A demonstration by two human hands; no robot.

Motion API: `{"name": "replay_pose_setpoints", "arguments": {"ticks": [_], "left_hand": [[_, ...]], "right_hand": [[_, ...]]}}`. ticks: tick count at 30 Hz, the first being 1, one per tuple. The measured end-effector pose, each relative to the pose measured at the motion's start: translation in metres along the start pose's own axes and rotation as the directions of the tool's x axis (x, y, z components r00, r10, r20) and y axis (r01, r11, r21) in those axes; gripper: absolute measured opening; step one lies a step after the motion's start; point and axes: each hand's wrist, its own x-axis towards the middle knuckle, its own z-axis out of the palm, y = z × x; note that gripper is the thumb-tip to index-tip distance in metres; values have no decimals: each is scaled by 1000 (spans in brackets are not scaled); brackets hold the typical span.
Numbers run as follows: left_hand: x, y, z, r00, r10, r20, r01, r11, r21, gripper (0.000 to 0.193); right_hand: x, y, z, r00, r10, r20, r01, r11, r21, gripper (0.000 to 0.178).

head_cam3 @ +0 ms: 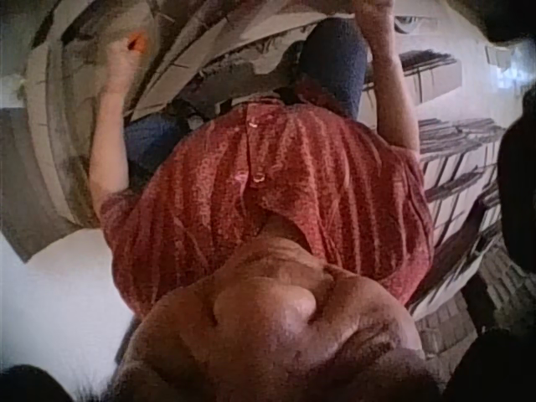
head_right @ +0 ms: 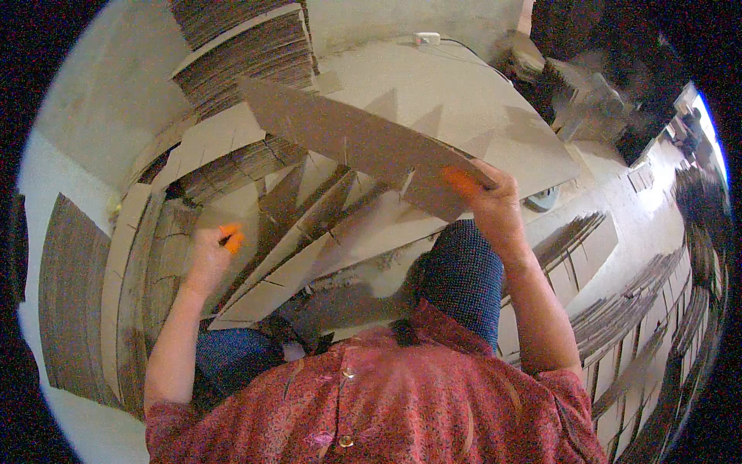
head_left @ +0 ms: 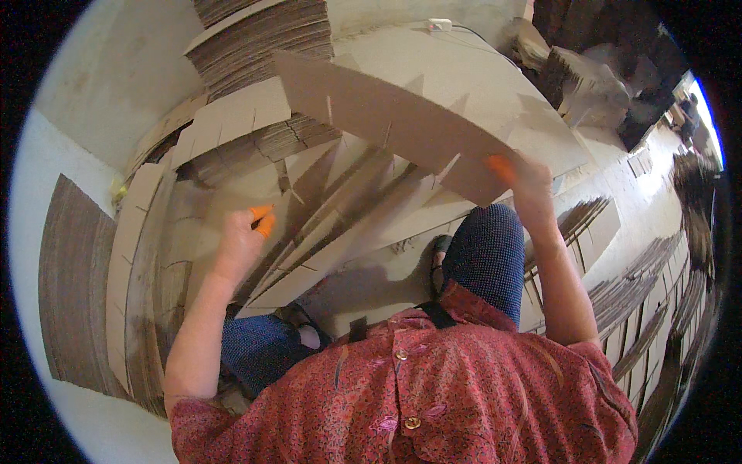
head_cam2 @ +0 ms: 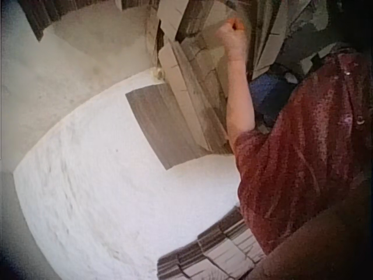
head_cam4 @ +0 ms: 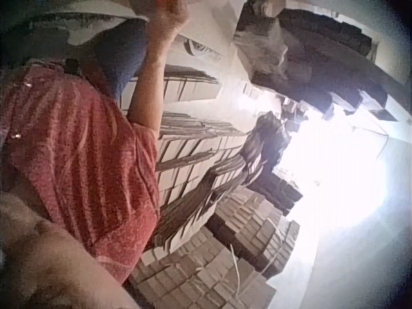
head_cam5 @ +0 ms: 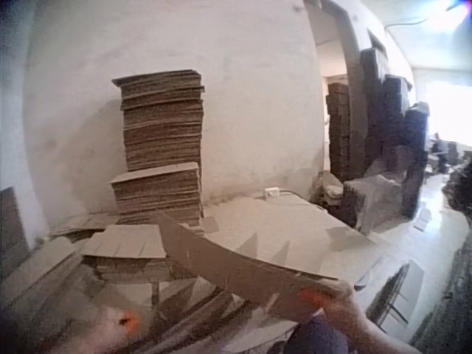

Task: The person assembles pre-cut cardboard dividers by folding and interlocking them into a multi-compartment structure. The person repeatedly picks up flat cardboard pieces, folds them along scored lines, and inserts them into the growing assembly on the floor.

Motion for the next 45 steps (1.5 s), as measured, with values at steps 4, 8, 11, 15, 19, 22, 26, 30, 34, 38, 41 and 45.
{"name": "replay_pose_setpoints", "arguments": {"ticks": [4, 8, 11, 15, 19, 22, 26, 30, 34, 38, 41, 45], "left_hand": [[3, -5, -3, 999, 33, -9, -32, 998, 60, 24], [1, -11, -3, 1000, 3, -17, -2, 999, 51, 26], [0, -3, -5, 1000, -24, -16, 25, 999, 35, 26], [-1, -6, -4, 997, 55, -55, -52, 998, 45, 25], [-3, -13, 0, 985, 133, -108, -125, 989, 78, 24], [-4, -7, 0, 996, 56, -68, -51, 996, 74, 24], [-2, 6, 4, 951, 254, -174, -235, 964, 127, 24], [12, 66, 17, 856, 491, -161, -454, 864, 219, 29], [30, 100, 43, 942, 333, 46, -335, 917, 218, 37], [48, 101, 70, 950, 275, 149, -308, 906, 289, 28], [56, 96, 84, 959, 217, 181, -262, 922, 284, 12], [58, 94, 85, 962, 219, 164, -256, 932, 256, 14]], "right_hand": [[1, 0, -5, 998, 69, 10, -68, 997, -28, 14], [-3, -2, -3, 999, 38, -5, -38, 999, -20, 16], [-4, 3, -5, 1000, 27, 15, -26, 998, -50, 16], [-6, -4, -5, 999, 23, -28, -24, 1000, -15, 16], [-6, 4, -7, 983, 114, 143, -86, 978, -191, 16], [-18, 22, 6, 987, 130, 96, -119, 987, -112, 16], [-27, 14, 13, 985, 166, 43, -161, 983, -87, 14], [-25, 27, 26, 999, -35, 5, 35, 996, -86, 13], [-39, 54, 36, 1000, -26, -1, 26, 997, -74, 10], [-49, 60, 33, 1000, 24, 10, -23, 996, -88, 8], [-51, 54, 29, 999, -49, -17, 47, 994, -95, 8], [-50, 46, 20, 999, 38, 15, -36, 993, -110, 8]]}}
